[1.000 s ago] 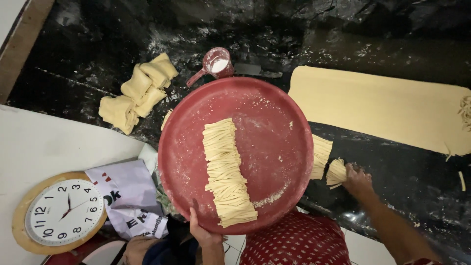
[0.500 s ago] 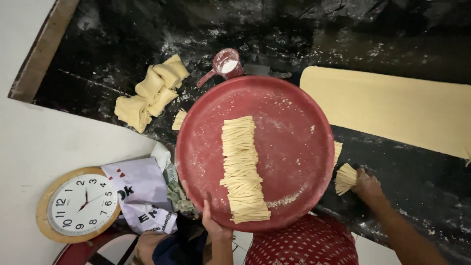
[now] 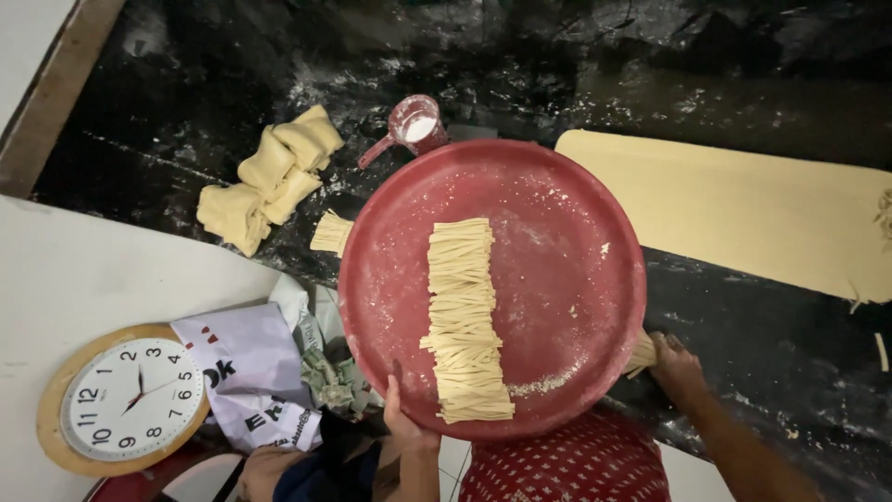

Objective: Processing freshly made noodles by cutting long strands into smaller portions and gathering them into a bowl.

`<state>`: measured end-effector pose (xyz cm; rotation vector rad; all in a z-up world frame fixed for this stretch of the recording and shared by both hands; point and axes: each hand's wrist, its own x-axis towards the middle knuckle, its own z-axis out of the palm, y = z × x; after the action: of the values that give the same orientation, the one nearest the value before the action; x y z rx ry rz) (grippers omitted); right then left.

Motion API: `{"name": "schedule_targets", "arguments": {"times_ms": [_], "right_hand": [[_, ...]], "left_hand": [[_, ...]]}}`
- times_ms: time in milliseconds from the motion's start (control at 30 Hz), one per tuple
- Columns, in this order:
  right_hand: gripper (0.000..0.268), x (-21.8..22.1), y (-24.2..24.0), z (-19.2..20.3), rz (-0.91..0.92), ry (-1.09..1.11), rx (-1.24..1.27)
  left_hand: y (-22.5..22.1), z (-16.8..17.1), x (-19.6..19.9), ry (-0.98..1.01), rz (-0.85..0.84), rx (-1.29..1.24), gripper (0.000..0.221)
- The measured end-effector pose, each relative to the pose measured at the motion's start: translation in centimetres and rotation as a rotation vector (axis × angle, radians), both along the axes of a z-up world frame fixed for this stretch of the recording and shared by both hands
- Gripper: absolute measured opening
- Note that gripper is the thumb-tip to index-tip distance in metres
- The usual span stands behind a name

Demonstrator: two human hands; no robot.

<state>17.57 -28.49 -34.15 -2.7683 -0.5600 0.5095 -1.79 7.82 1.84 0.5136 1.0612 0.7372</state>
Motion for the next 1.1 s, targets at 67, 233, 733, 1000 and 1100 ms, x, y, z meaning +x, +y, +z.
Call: {"name": "schedule_targets", "arguments": {"times_ms": [67,233,733,1000,1100], "right_hand": [[0.062,0.3,-0.1,-0.7,-0.090,-0.010,0.081],[0.038,3.7,-1.9,-0.5,-0.444,0.718,0.318],[0.057,19.7,1.8,34.6,-0.212,0.762,-0.075],[0.026,20.9,20.3,47.3,0.386,0.585,0.384],[0.106,20.0,25.1,44.9,0.338,0.377,0.255]], "left_hand": [[0.3,-0.6,-0.2,0.014,-0.010,-0.007,0.056],[0.4,0.1,0.2,0.080,0.007,-0.015,0.057],[0.3,-5.4,-0.1,-0.119,-0.102,-0.161,0.054],[-2.1,-4.6,1.7,-0.217,-0.131,-0.312,0.057],[-2.6,-1.5,2.3,-0.244,-0.225,-0.429,0.062]]}}
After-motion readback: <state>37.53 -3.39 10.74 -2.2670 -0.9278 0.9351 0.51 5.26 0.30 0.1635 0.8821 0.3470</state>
